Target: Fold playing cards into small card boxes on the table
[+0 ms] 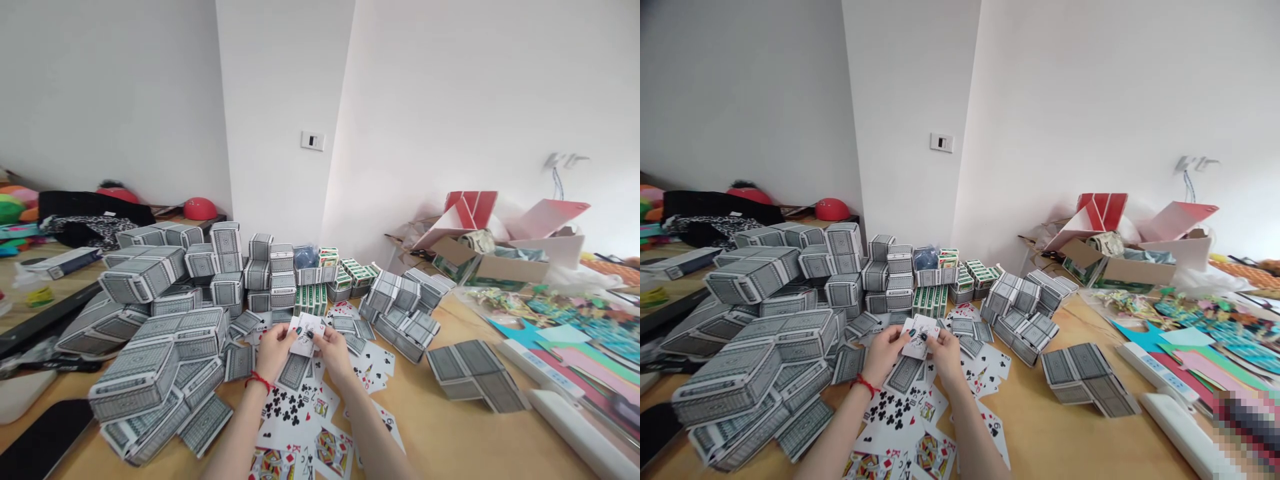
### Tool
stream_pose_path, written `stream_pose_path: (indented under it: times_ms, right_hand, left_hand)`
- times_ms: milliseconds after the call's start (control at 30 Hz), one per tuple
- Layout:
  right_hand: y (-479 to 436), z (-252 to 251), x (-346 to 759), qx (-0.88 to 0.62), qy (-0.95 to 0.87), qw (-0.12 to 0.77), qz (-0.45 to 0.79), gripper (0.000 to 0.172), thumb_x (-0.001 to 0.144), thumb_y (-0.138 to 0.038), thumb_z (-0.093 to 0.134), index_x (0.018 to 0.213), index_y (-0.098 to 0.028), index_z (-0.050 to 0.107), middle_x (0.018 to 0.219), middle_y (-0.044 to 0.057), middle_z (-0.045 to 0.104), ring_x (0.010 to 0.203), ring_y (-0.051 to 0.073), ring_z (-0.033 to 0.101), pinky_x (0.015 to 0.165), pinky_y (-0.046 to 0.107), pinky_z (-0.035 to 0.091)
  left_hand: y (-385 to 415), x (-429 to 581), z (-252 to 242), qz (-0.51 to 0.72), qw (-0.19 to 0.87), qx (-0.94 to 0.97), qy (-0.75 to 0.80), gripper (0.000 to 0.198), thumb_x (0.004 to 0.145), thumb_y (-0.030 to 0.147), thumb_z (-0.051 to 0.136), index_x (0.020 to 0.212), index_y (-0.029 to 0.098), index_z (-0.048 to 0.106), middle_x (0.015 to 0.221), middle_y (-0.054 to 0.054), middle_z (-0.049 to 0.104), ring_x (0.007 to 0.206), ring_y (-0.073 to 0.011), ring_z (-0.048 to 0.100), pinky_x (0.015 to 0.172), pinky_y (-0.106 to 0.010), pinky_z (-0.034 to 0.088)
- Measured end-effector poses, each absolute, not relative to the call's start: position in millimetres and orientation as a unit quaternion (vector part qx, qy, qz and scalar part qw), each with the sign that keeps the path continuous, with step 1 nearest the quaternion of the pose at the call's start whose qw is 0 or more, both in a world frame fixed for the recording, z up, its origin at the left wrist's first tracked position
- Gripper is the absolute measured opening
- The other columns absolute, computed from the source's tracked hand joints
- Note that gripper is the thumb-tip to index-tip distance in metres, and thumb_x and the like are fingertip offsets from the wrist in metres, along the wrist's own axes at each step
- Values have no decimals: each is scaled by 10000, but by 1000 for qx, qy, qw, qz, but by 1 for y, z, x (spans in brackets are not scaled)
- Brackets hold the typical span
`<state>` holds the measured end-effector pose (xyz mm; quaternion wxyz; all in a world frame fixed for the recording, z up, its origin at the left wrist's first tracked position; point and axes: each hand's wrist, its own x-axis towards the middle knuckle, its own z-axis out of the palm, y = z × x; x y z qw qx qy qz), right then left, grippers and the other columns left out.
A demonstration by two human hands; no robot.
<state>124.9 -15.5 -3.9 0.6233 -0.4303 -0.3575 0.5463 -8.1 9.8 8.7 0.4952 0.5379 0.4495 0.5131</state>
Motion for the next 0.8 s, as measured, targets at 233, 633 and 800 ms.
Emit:
stream_pose_path:
  times_ms: [233, 633, 800]
  right_hand:
    - [-16, -4, 125, -440, -350, 623, 544, 373, 532, -391, 753, 781, -144, 627, 678, 55, 684, 548, 181, 602, 460, 262, 453]
    - [-17, -4, 128, -435, -347, 618, 555, 345, 510, -373, 761, 730, -146, 623, 650, 43, 671, 511, 164, 590, 460, 264, 448]
    - [-19, -6, 127, -442, -353, 615, 549, 323, 517, -370, 756, 697, -144, 612, 605, 31, 654, 477, 144, 566, 443, 249, 433]
  left_hand:
    - [5, -18, 19, 516, 662, 380, 389, 166, 657, 280, 629, 731, 132, 618, 652, -38, 666, 599, -162, 618, 549, -257, 499]
    - [0, -24, 25, 441, 748, 364, 337, 132, 718, 111, 615, 846, 118, 644, 795, -78, 695, 685, -135, 639, 638, -213, 515]
    - [0, -23, 22, 428, 766, 350, 329, 88, 712, 90, 619, 789, 113, 656, 781, -75, 695, 656, -120, 627, 622, -200, 502]
